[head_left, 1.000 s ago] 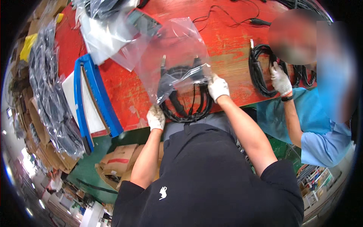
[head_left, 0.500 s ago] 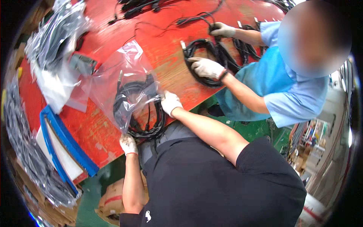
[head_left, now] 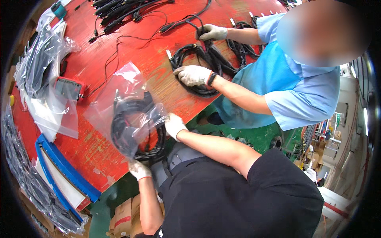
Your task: The person packages coiled cables into plastic bags by hand at a workstation.
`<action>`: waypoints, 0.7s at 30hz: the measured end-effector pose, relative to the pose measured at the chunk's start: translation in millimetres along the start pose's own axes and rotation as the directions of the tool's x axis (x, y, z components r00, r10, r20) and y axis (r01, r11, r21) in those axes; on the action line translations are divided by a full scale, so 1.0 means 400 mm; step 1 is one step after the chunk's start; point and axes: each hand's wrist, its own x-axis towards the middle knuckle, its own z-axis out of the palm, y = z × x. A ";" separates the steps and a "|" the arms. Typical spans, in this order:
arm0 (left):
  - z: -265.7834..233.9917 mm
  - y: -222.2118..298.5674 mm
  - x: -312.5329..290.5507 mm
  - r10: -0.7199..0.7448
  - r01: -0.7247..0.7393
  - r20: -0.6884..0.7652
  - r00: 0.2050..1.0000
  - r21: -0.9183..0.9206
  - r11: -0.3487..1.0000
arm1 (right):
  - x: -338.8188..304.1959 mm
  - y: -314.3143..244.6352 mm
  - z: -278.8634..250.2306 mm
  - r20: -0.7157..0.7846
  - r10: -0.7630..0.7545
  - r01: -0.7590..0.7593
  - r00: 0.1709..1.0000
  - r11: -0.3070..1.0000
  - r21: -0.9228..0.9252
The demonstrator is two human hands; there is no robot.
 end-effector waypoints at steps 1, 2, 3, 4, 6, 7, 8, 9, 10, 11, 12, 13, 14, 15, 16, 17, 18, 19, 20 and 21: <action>-0.002 -0.027 0.029 0.154 -0.151 -0.028 0.988 0.096 0.984 | -0.004 0.004 0.011 0.075 0.006 -0.010 0.997 0.999 0.052; -0.023 -0.064 0.058 0.304 -0.289 -0.049 0.951 0.195 0.937 | -0.016 0.002 0.022 0.157 0.003 -0.020 0.988 0.995 0.101; -0.046 -0.042 0.091 0.282 -0.321 0.163 0.946 0.323 0.890 | -0.024 0.009 0.033 0.187 -0.034 0.018 0.982 0.996 0.084; -0.033 -0.035 0.091 0.289 -0.328 0.165 0.943 0.314 0.891 | -0.021 0.016 0.035 0.216 -0.070 0.057 0.974 0.996 0.070; 0.014 0.039 0.072 -0.072 0.068 -0.012 0.997 -0.208 0.976 | -0.049 -0.051 -0.077 0.396 -0.091 0.167 0.914 0.973 -0.162; 0.034 0.104 0.052 -0.148 0.131 -0.020 0.989 -0.363 0.922 | -0.066 -0.089 -0.144 0.380 -0.176 0.252 0.908 0.955 -0.160; 0.033 0.130 0.046 -0.159 0.145 -0.006 0.987 -0.374 0.916 | -0.067 -0.118 -0.201 0.363 -0.261 0.336 0.894 0.928 -0.161; 0.024 0.126 0.048 -0.125 0.122 0.013 0.992 -0.351 0.929 | -0.034 -0.132 -0.220 0.057 -0.379 0.383 0.924 0.916 -0.116; 0.019 0.118 0.052 -0.092 0.097 0.033 0.995 -0.327 0.940 | 0.023 -0.155 -0.251 -0.258 -0.445 0.438 0.858 0.895 -0.085; 0.010 0.108 0.049 -0.078 0.083 0.028 0.997 -0.327 0.941 | 0.100 -0.182 -0.337 -0.439 -0.662 0.654 0.607 0.730 -0.197; 0.022 0.119 0.055 -0.047 0.056 0.039 0.998 -0.292 0.955 | 0.284 -0.147 -0.404 -0.373 -0.420 0.545 0.827 0.760 0.355; -0.003 0.078 0.051 -0.062 0.059 -0.001 0.998 -0.263 0.963 | 0.116 -0.352 -0.516 -0.235 -0.154 0.281 0.960 0.468 0.838; 0.013 0.105 0.056 -0.057 0.067 0.046 0.997 -0.255 0.965 | 0.188 -0.354 -0.607 -0.151 -0.002 0.144 0.989 0.320 0.937; 0.030 0.128 0.055 -0.066 0.073 0.036 0.997 -0.276 0.958 | 0.237 -0.353 -0.689 -0.078 0.013 0.071 0.997 0.291 0.954; 0.042 0.145 0.052 -0.083 0.087 0.024 0.996 -0.297 0.951 | 0.259 -0.353 -0.747 -0.035 0.019 0.030 0.999 0.206 0.978; 0.035 0.148 0.050 -0.075 0.079 0.025 0.997 -0.295 0.952 | 0.252 -0.356 -0.745 -0.037 0.017 0.033 0.999 0.198 0.980; 0.036 0.142 0.049 -0.063 0.070 0.034 0.997 -0.269 0.961 | 0.245 -0.366 -0.729 -0.169 -0.046 0.175 0.985 0.272 0.946; 0.040 0.135 0.053 -0.055 0.063 0.042 0.998 -0.241 0.968 | 0.237 -0.370 -0.702 -0.291 -0.116 0.313 0.950 0.334 0.889; 0.049 0.132 0.060 -0.058 0.065 0.036 0.998 -0.238 0.969 | 0.219 -0.367 -0.663 -0.393 -0.194 0.438 0.899 0.384 0.813; 0.054 0.128 0.069 -0.134 0.151 0.078 0.988 -0.310 0.939 | 0.174 -0.353 -0.587 -0.425 -0.298 0.518 0.855 0.467 0.716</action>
